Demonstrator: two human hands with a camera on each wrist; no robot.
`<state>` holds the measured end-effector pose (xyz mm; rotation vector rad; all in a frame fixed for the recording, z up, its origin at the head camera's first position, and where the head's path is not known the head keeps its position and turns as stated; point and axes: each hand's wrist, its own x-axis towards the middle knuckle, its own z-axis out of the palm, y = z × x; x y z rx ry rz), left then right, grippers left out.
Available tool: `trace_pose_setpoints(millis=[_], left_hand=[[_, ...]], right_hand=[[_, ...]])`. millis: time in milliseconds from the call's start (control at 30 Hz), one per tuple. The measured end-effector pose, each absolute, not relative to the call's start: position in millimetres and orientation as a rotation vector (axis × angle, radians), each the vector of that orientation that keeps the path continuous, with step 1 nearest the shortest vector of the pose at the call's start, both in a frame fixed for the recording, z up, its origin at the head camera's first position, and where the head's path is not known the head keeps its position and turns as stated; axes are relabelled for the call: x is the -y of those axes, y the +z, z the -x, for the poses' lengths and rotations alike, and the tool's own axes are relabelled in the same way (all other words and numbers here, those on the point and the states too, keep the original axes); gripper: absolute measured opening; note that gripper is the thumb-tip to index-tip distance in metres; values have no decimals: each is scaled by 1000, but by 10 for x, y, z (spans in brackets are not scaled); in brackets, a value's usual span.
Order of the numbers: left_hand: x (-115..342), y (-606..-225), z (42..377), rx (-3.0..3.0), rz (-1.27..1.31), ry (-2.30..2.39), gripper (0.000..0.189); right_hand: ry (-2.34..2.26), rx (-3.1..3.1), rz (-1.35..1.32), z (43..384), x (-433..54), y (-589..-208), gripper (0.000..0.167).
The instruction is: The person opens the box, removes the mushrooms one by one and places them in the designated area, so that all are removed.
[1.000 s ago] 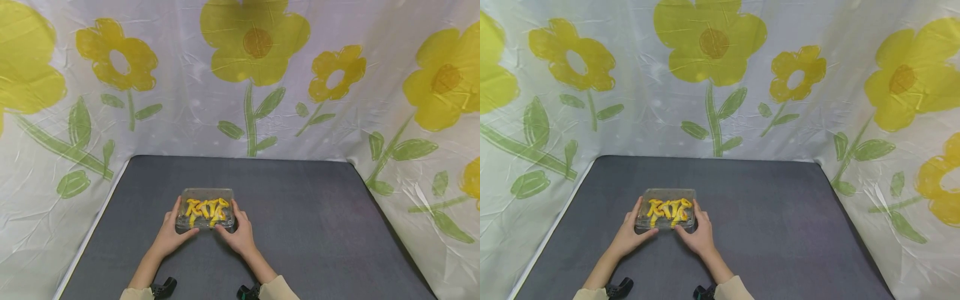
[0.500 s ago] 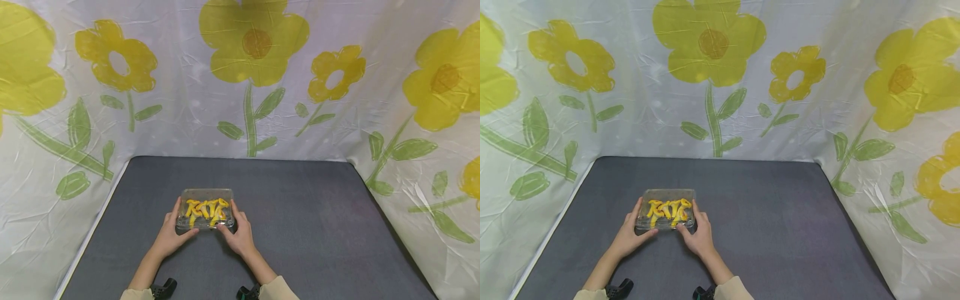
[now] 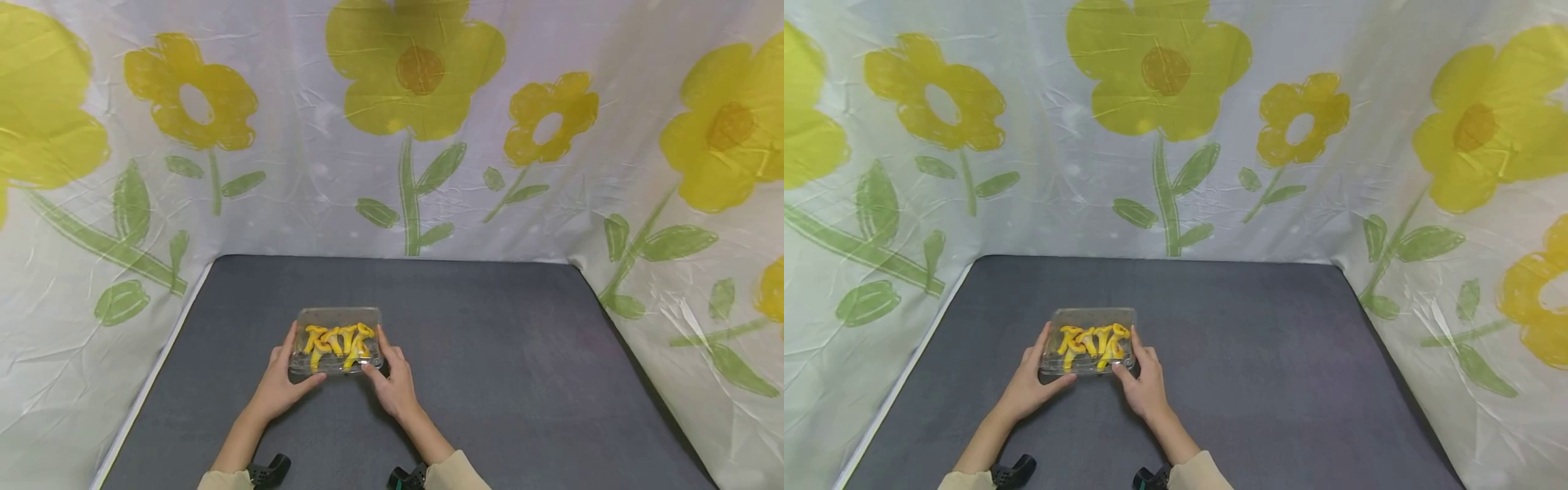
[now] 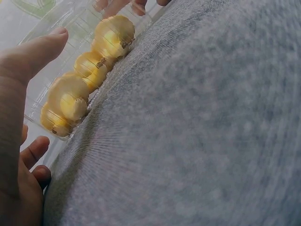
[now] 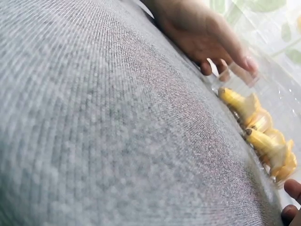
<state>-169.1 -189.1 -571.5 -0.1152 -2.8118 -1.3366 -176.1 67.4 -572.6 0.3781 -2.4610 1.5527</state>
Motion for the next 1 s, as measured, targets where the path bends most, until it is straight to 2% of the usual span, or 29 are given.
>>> trace_pose_setpoints(millis=[1000], left_hand=[[1901, -5717, 1733, 2829, 146, -1340, 121]], right_hand=[[1749, 2499, -195, 1765, -589, -5591, 71]])
